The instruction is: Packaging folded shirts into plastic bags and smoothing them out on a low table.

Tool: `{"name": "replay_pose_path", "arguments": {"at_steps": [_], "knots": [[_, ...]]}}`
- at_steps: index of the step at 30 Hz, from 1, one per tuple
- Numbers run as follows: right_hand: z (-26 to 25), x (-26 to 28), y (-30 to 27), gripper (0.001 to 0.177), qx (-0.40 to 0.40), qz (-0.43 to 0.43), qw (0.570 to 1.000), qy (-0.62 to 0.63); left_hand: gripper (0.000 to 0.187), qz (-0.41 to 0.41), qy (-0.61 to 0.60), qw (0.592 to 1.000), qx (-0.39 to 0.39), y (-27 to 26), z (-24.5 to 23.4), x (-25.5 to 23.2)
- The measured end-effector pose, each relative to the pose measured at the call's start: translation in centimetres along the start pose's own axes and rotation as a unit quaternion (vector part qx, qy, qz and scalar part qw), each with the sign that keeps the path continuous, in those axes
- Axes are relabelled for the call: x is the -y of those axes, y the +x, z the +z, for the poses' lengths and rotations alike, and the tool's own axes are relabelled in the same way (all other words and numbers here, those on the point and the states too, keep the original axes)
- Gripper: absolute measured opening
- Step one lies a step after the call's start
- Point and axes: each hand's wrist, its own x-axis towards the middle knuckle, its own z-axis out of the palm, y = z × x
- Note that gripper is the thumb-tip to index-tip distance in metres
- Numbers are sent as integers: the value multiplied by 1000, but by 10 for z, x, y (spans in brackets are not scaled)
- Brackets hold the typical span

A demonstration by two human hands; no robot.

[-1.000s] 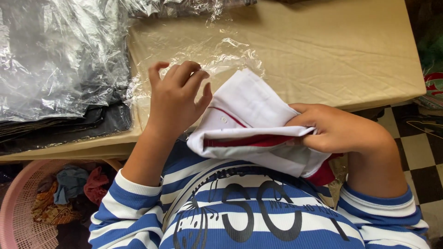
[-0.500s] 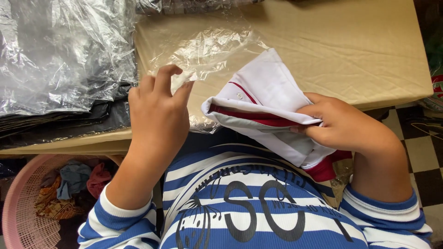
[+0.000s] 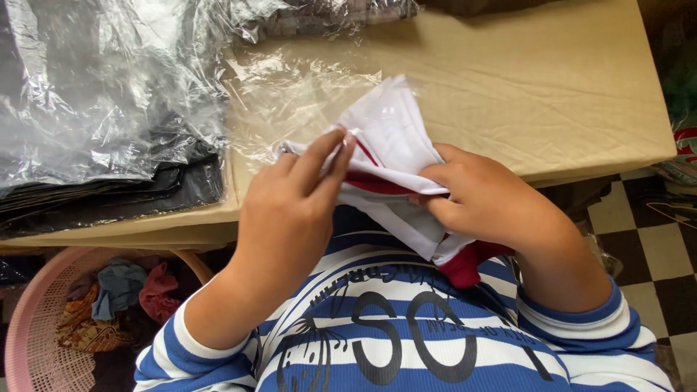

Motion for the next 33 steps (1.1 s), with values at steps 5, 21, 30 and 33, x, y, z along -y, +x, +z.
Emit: {"name": "replay_pose_path", "arguments": {"at_steps": [5, 21, 30, 33], "knots": [[3, 1, 1, 27, -79, -18, 996, 37, 41, 53, -9, 998, -11, -2, 3, -13], [13, -5, 0, 24, -102, -68, 992, -27, 10, -29, -80, 996, 30, 19, 8, 2], [25, -6, 3, 23, -133, -94, 987, 5, 21, 26, -94, 991, -89, 24, 19, -37], [41, -28, 10, 32, -176, -133, 975, -2, 19, 113, -58, 984, -127, 19, 32, -64]]}}
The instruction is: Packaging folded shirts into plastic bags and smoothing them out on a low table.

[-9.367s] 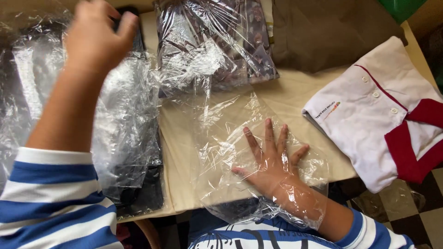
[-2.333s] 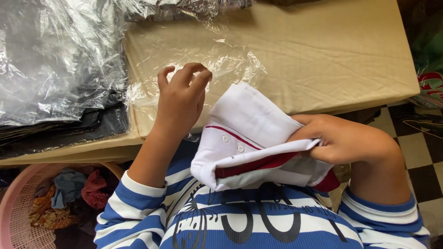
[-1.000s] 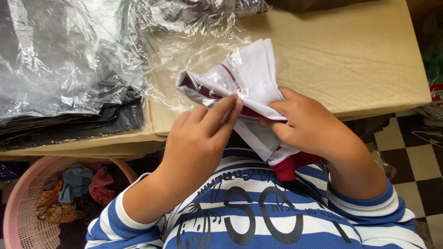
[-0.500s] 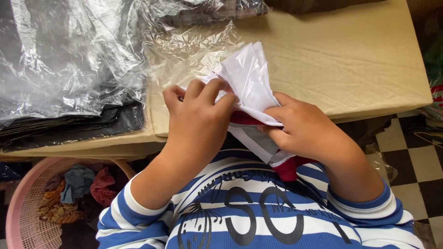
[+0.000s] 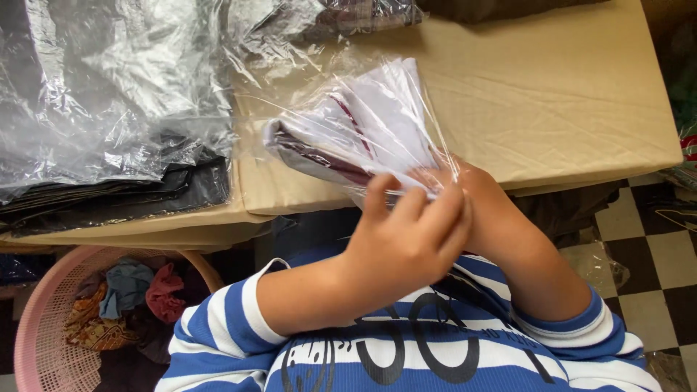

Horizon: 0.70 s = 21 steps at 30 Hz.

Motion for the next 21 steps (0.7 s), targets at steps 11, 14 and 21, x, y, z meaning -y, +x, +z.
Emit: {"name": "replay_pose_path", "arguments": {"at_steps": [11, 14, 21], "knots": [[5, -10, -14, 13, -168, -34, 964, 203, 30, -150, -101, 967, -178, -97, 43, 41], [4, -10, -14, 13, -165, -49, 962, 212, 62, -252, -232, 928, -147, -88, 47, 48], [2, -8, -9, 5, -145, -43, 963, 222, 23, -173, -167, 956, -168, -90, 56, 54]]}}
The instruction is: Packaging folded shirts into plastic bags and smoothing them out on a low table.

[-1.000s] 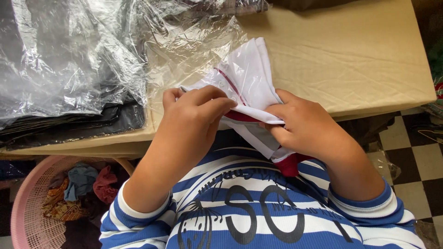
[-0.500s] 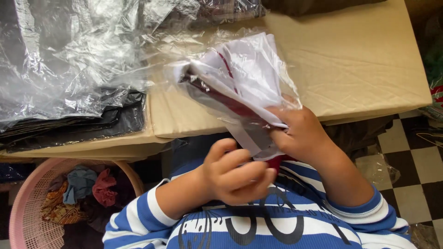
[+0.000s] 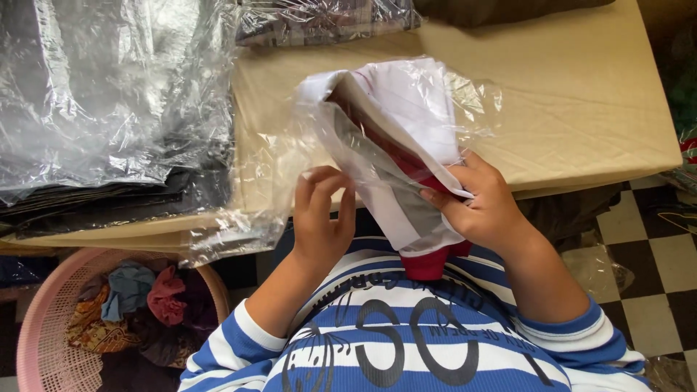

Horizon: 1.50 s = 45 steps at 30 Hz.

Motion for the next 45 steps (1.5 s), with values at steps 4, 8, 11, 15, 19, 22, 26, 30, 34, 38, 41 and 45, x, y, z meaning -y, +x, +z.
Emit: {"name": "replay_pose_path", "arguments": {"at_steps": [4, 8, 11, 15, 19, 22, 26, 30, 34, 38, 41, 45], "knots": [[-2, -4, 4, 6, 21, -32, 999, -4, 10, 38, -8, 997, 71, -11, -5, -17], [-1, 0, 5, 6, 20, -40, 999, 1, 28, 10, -48, 977, 207, 0, -27, -46], [-5, 3, 2, 13, 35, -56, 998, -8, 29, 15, -61, 994, 89, 7, -38, -60], [-5, -13, -9, 40, 70, 27, 997, -11, 35, -206, -438, 795, 366, 61, -93, -84], [-2, -12, -10, 40, 71, 1, 997, -44, 19, -120, -364, 850, 361, 114, -136, -107], [0, -8, -11, 40, 74, 7, 995, -68, 41, 14, -12, 967, 253, 141, -92, -96], [4, -2, -9, 35, 75, -1, 996, -55, 71, 72, 224, 936, 262, 141, -7, -56], [4, -3, -10, 42, 72, -41, 992, -100, 36, -8, 282, 850, 445, 142, 50, -55], [7, -4, -11, 14, 89, 29, 988, -121, 25, 31, 198, 883, 424, 131, 72, -73], [26, -72, -30, 27, 103, 119, 981, -114, 12, 92, 173, 929, 312, 93, 99, -100], [42, -122, -26, 48, 110, 253, 955, -109, 14, 172, 161, 944, 232, 68, 111, -124], [43, -67, -16, 72, 68, 429, 897, -88, 10, 208, 53, 931, 294, 30, 118, -153]]}}
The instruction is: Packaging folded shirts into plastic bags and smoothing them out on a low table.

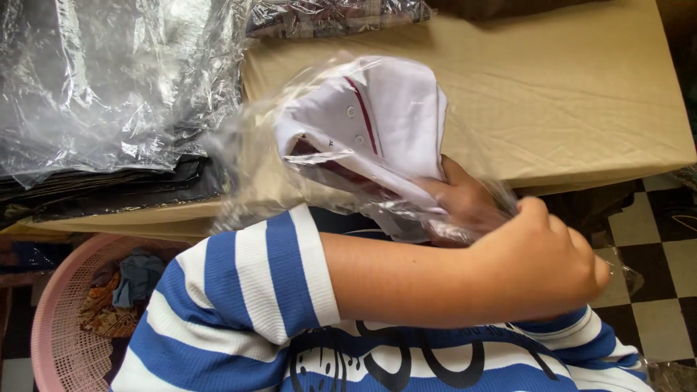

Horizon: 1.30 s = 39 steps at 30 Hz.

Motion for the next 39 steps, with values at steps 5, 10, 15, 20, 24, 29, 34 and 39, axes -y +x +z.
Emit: {"name": "replay_pose_path", "arguments": {"at_steps": [5, 10, 15, 20, 24, 29, 34, 39], "knots": [[-5, 31, -31, 70, -54, 41, 993, 99, 9, 62, 28, 998, 8, -19, 15, -29], [-6, 19, -31, 58, -134, 26, 948, 289, 32, 76, 97, 992, -7, -38, -25, -21], [-13, 4, -29, 59, -196, 13, 881, 431, 12, 172, -26, 956, -237, -66, -90, 34], [-33, -4, -38, 43, -69, -196, 761, 615, 33, -141, -59, 945, -289, -107, -91, 85], [-33, 1, -45, 41, -11, -166, 738, 654, 48, -234, -371, 885, -153, -97, -103, 98], [-30, -3, -43, 42, -16, -133, 748, 650, 40, -238, -390, 874, -165, -95, -91, 102], [-31, 8, -45, 48, -34, -92, 755, 649, 24, -251, -367, 873, -199, -97, -82, 101], [6, -63, 0, 44, -9, -225, 697, 680, 30, -300, -426, 828, -207, -94, -70, 104]]}}
